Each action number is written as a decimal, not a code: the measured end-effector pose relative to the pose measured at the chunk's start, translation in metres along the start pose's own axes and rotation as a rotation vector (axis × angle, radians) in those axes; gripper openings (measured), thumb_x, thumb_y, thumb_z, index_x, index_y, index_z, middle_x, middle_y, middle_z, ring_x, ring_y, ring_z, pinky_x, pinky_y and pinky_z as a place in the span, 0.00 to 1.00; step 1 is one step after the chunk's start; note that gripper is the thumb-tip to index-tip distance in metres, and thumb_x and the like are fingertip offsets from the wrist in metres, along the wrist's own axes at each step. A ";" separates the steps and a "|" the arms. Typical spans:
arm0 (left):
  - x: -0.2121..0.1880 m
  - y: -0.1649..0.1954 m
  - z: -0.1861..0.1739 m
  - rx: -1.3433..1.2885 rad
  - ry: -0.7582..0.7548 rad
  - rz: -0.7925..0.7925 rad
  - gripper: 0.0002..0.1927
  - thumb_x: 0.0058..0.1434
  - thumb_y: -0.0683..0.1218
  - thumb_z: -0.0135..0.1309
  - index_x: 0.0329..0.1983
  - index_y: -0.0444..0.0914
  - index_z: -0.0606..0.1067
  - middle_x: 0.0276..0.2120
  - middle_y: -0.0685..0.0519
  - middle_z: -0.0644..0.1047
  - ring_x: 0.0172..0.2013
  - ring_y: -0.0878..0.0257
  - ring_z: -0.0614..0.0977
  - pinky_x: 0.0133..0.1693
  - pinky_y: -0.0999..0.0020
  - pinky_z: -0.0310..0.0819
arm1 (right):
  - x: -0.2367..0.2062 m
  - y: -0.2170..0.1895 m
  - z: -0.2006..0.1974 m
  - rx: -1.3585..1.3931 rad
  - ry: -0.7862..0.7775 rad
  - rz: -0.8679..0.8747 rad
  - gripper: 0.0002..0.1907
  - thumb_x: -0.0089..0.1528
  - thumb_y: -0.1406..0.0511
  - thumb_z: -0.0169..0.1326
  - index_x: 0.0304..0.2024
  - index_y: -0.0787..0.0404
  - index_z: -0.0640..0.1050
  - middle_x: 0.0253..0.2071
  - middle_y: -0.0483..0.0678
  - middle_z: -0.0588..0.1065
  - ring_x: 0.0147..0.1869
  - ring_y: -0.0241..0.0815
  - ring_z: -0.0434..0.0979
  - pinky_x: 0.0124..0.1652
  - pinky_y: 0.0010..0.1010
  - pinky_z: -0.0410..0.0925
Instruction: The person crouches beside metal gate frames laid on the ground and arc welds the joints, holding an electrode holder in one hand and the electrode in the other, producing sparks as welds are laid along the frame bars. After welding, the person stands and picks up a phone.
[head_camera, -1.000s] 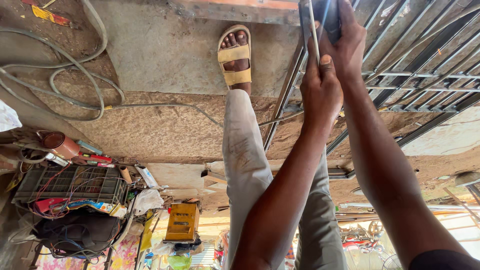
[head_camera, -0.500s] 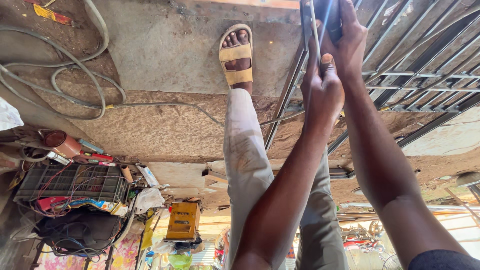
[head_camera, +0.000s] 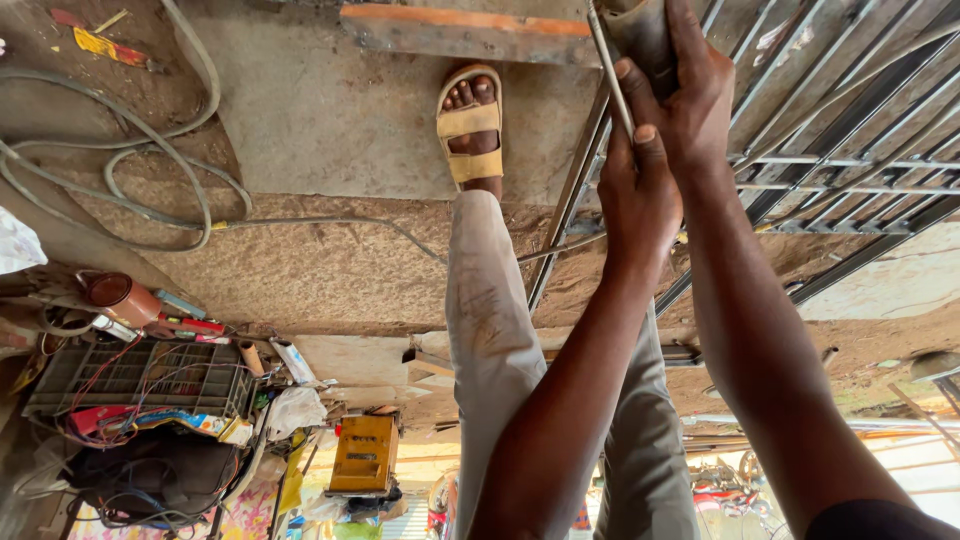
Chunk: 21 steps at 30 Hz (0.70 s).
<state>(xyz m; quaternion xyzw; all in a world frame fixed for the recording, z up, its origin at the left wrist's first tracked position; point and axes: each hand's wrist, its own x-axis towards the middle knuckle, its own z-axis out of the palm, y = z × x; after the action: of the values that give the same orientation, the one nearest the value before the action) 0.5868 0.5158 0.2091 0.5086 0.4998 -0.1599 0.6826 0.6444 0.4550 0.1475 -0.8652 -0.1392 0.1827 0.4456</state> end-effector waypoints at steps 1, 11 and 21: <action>0.001 0.000 0.001 -0.001 -0.005 0.043 0.30 0.79 0.56 0.37 0.80 0.41 0.56 0.66 0.37 0.73 0.65 0.49 0.75 0.62 0.59 0.69 | 0.005 -0.001 -0.001 -0.041 -0.007 0.159 0.27 0.71 0.64 0.60 0.66 0.71 0.67 0.41 0.61 0.78 0.42 0.48 0.80 0.43 0.35 0.72; 0.007 0.022 0.004 -0.083 -0.087 -0.128 0.31 0.78 0.53 0.39 0.81 0.37 0.58 0.57 0.32 0.71 0.52 0.53 0.74 0.55 0.63 0.69 | 0.033 0.031 0.008 0.000 0.128 0.206 0.26 0.73 0.61 0.64 0.67 0.69 0.70 0.48 0.60 0.82 0.53 0.46 0.87 0.52 0.36 0.76; 0.008 0.033 0.004 -0.181 -0.212 -0.227 0.29 0.76 0.53 0.34 0.78 0.39 0.55 0.69 0.44 0.68 0.60 0.61 0.74 0.51 0.65 0.75 | 0.051 0.040 0.002 -0.005 0.157 0.165 0.23 0.73 0.62 0.63 0.65 0.67 0.73 0.46 0.56 0.83 0.50 0.41 0.86 0.50 0.33 0.76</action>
<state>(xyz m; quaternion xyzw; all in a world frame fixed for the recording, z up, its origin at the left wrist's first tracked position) 0.6168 0.5295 0.2199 0.3656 0.4915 -0.2430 0.7522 0.6920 0.4541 0.1041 -0.8866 -0.0326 0.1501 0.4363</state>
